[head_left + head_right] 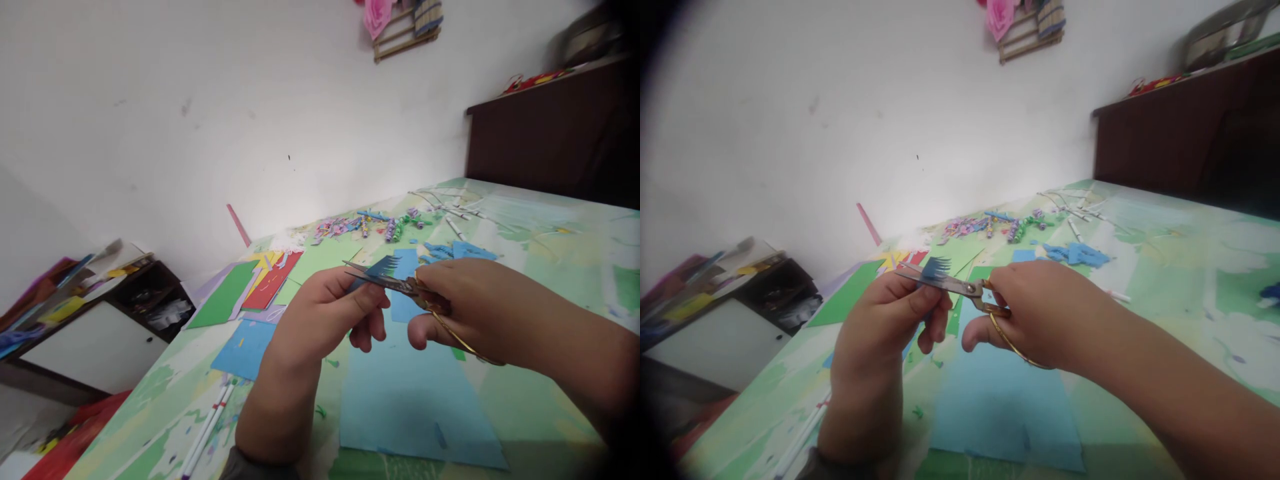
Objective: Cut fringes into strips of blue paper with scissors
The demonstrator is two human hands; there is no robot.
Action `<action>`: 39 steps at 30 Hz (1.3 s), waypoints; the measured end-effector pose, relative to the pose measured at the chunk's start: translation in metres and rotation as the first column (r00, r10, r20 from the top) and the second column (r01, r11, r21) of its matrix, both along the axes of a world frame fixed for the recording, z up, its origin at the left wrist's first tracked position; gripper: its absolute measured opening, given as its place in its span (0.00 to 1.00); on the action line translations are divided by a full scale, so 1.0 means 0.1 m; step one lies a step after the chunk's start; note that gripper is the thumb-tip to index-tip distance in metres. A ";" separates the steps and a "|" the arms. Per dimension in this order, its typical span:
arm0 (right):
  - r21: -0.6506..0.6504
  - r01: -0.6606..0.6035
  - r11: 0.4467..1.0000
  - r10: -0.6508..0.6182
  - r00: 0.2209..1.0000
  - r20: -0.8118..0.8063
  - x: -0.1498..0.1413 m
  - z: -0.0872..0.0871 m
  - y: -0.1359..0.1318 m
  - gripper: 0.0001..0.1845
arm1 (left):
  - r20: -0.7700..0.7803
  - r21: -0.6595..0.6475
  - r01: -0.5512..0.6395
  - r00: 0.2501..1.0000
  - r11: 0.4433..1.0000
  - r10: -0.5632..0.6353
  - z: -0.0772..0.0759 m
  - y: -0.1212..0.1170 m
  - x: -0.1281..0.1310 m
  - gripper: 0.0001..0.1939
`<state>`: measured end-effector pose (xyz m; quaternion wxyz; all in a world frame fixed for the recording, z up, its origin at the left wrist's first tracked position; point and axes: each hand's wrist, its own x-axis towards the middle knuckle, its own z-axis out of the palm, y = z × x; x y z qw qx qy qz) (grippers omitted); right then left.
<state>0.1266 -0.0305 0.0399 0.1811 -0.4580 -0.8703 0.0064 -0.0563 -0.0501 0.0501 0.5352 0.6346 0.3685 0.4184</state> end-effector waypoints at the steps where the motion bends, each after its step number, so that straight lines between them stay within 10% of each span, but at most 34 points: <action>1: 0.008 0.007 1.000 -0.007 1.000 0.002 0.01 -0.01 0.01 0.27 | -0.011 0.019 -0.025 1.000 1.000 0.025 0.00 -0.01 0.01 0.11; 16: -0.020 -0.063 0.998 0.063 0.998 -0.003 0.03 -0.04 0.00 0.28 | -0.258 0.553 -0.104 0.922 0.827 0.288 0.00 -0.03 0.09 0.13; 24: 0.016 -0.074 0.997 0.074 0.997 0.027 0.00 -0.05 0.00 0.30 | -0.271 0.326 -0.111 0.940 0.939 0.206 0.08 -0.07 0.06 0.09; 32: 0.104 -0.049 0.993 0.046 0.998 0.033 -0.01 -0.07 0.00 0.30 | 0.031 0.048 -0.034 0.999 0.998 0.033 0.02 -0.02 0.05 0.10; 39: 0.067 -0.112 0.991 0.113 0.993 -0.014 0.04 -0.06 0.00 0.27 | -0.185 0.182 -0.033 0.980 0.983 0.068 0.09 -0.06 0.05 0.12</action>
